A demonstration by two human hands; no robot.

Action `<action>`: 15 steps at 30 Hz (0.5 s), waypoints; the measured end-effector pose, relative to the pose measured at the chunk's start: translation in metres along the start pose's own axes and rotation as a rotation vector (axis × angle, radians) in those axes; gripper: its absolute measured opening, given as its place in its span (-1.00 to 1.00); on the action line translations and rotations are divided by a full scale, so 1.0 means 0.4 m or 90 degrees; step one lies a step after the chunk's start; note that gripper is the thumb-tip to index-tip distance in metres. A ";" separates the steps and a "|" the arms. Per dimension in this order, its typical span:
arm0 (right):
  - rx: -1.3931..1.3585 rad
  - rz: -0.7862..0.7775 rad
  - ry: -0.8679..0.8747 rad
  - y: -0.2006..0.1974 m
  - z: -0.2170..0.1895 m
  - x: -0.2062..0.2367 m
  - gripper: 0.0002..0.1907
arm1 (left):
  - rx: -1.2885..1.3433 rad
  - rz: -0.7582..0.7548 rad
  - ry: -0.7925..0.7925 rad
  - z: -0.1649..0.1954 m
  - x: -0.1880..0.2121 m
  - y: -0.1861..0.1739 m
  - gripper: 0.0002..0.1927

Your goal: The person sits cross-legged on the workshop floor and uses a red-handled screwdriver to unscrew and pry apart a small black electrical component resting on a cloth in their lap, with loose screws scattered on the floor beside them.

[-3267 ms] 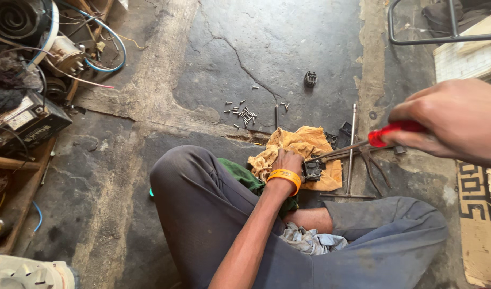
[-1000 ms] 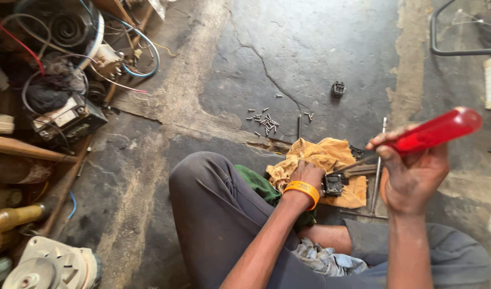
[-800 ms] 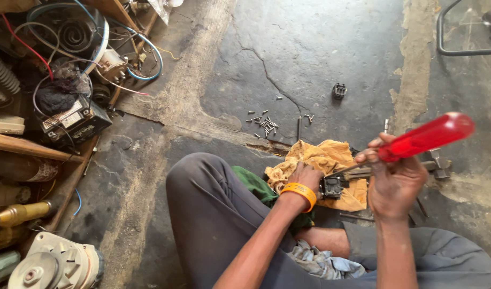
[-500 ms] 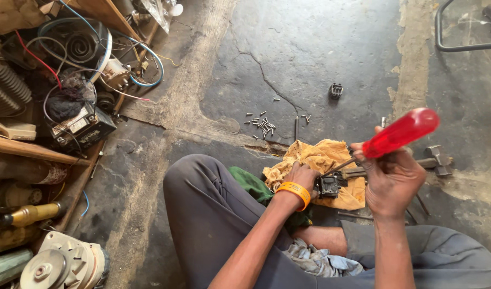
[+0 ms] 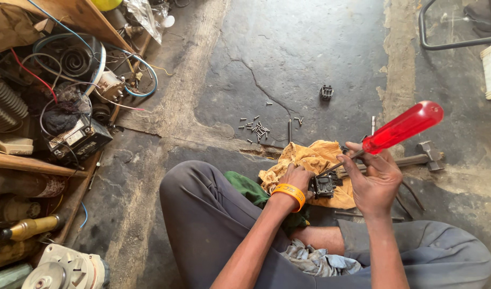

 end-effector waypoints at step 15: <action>-0.178 -0.120 0.071 -0.003 -0.015 -0.012 -0.61 | 0.022 0.007 0.001 -0.005 0.001 0.003 -0.44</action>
Point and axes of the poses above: each hand's wrist, its own x-axis away from the middle knuckle, its own y-axis out of the palm, z = x × y, the point moved 2 cm from there along -x, towards the middle knuckle, and after that the axes turned 4 degrees about x, right-handed, at the moved point
